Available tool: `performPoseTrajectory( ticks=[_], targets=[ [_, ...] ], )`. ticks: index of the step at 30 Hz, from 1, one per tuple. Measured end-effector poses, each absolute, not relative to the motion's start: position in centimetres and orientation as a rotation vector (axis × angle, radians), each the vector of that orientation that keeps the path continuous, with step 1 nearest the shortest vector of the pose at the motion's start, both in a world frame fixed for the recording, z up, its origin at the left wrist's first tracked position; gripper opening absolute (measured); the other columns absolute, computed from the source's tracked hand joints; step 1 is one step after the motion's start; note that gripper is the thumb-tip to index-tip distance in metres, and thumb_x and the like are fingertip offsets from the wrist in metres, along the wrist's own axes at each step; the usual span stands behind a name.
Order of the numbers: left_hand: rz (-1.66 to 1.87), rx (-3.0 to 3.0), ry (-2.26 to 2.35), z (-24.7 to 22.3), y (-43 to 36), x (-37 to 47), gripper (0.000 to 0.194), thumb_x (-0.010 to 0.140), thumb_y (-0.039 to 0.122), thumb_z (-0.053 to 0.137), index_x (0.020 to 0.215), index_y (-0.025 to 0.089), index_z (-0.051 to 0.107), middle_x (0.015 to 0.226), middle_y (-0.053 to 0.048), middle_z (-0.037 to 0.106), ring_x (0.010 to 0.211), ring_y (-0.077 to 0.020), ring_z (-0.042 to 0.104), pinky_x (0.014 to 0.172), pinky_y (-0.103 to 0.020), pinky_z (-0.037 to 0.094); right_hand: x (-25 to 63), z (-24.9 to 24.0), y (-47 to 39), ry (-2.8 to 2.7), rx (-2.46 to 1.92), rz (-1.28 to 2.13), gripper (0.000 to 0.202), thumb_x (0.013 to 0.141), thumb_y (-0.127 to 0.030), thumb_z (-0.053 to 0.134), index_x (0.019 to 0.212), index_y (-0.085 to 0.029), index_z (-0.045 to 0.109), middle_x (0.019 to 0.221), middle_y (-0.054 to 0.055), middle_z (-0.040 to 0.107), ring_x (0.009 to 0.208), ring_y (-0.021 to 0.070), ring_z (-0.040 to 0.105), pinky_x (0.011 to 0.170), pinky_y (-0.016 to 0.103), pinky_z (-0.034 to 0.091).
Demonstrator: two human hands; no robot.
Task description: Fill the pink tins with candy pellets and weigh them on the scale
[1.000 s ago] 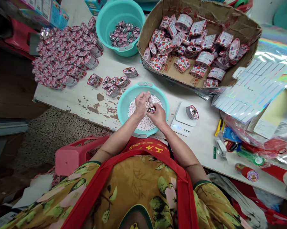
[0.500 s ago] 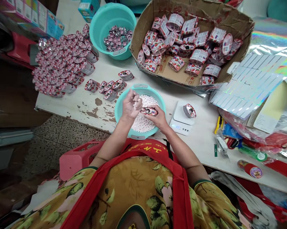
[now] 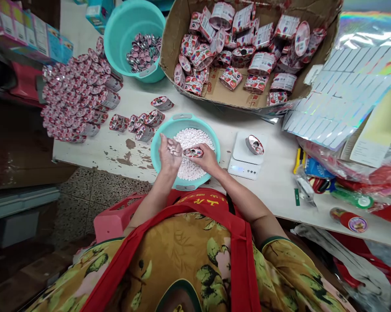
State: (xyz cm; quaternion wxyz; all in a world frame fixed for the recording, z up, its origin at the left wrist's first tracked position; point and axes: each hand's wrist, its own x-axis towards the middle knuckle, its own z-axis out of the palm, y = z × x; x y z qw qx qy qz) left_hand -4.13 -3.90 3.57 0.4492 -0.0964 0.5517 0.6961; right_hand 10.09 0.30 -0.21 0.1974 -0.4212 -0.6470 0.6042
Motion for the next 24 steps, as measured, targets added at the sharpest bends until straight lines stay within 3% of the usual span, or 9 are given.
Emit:
performPoseTrajectory(
  ticks=[3,5,8,10,15,18,21,24],
  targets=[
    [1.787,-0.081,1.436,4.2,-2.9,-2.2,0.056,0.097,0.062,0.057,0.064,0.020,0.039,0.053,0.006,0.038,0.045,-0.0059,0.044,0.045,-0.018,0.035,9.2,0.0,-0.1,-1.911,-1.173,1.641,0.030,0.068,-0.025,0.078,0.097,-0.023,0.069,0.098,0.003,0.068,0.097,0.0236,0.063,0.091,0.038,0.049],
    [1.795,-0.042,1.453,4.1,-2.4,-1.8,0.059,0.094,0.065,0.059,0.064,0.020,0.038,0.052,0.007,0.034,0.043,-0.0049,0.039,0.043,-0.018,0.032,8.7,0.2,-0.1,-1.922,-1.180,1.620,0.029,0.068,-0.022,0.076,0.096,-0.023,0.070,0.098,0.002,0.068,0.097,0.0234,0.063,0.091,0.038,0.050],
    [1.736,-0.037,1.405,4.3,-2.1,-3.0,0.058,0.095,0.066,0.056,0.065,0.020,0.036,0.052,0.008,0.028,0.038,-0.0039,0.026,0.039,-0.018,0.023,8.9,1.0,0.2,-1.855,-1.205,1.663,0.030,0.067,-0.024,0.079,0.096,-0.023,0.070,0.099,0.003,0.069,0.099,0.0236,0.064,0.093,0.038,0.050],
    [1.701,-0.029,1.360,4.4,-1.8,-4.3,0.054,0.096,0.062,0.058,0.067,0.021,0.039,0.052,0.008,0.029,0.039,-0.0045,0.026,0.039,-0.019,0.021,10.2,1.9,0.4,-1.777,-1.204,1.716,0.033,0.066,-0.030,0.082,0.096,-0.023,0.071,0.101,0.003,0.070,0.099,0.0239,0.065,0.094,0.038,0.050],
    [1.449,0.328,1.522,3.1,1.2,-3.0,0.025,0.090,0.038,0.071,0.077,0.018,0.063,0.056,0.006,0.047,0.046,-0.0071,0.038,0.045,-0.019,0.025,19.5,5.0,0.6,-1.525,-1.352,1.700,0.049,0.061,-0.046,0.090,0.101,-0.024,0.071,0.103,0.003,0.072,0.095,0.0230,0.068,0.089,0.038,0.054],
    [1.124,0.852,1.487,1.8,4.2,2.6,0.012,0.081,0.022,0.076,0.074,0.020,0.066,0.059,0.004,0.056,0.059,-0.0128,0.054,0.056,-0.020,0.034,27.5,6.1,1.3,-1.279,-1.636,1.250,0.054,0.060,-0.045,0.089,0.103,-0.023,0.066,0.104,0.004,0.071,0.094,0.0223,0.068,0.088,0.039,0.056],
    [0.763,1.358,1.367,1.1,7.1,8.8,0.020,0.078,0.003,0.071,0.073,0.021,0.065,0.055,0.005,0.051,0.061,-0.0139,0.056,0.059,-0.020,0.029,33.8,6.1,2.9,-1.131,-1.785,0.808,0.061,0.059,-0.045,0.086,0.110,-0.020,0.063,0.108,0.005,0.068,0.099,0.0225,0.067,0.097,0.044,0.054],
    [0.581,1.624,1.340,1.1,8.9,12.1,0.026,0.081,-0.007,0.061,0.070,0.017,0.057,0.052,0.006,0.040,0.058,-0.0102,0.050,0.058,-0.022,0.019,36.1,4.9,4.4,-1.081,-1.837,0.723,0.064,0.060,-0.047,0.083,0.114,-0.017,0.064,0.108,0.007,0.068,0.098,0.0230,0.067,0.099,0.048,0.053]
  ],
)
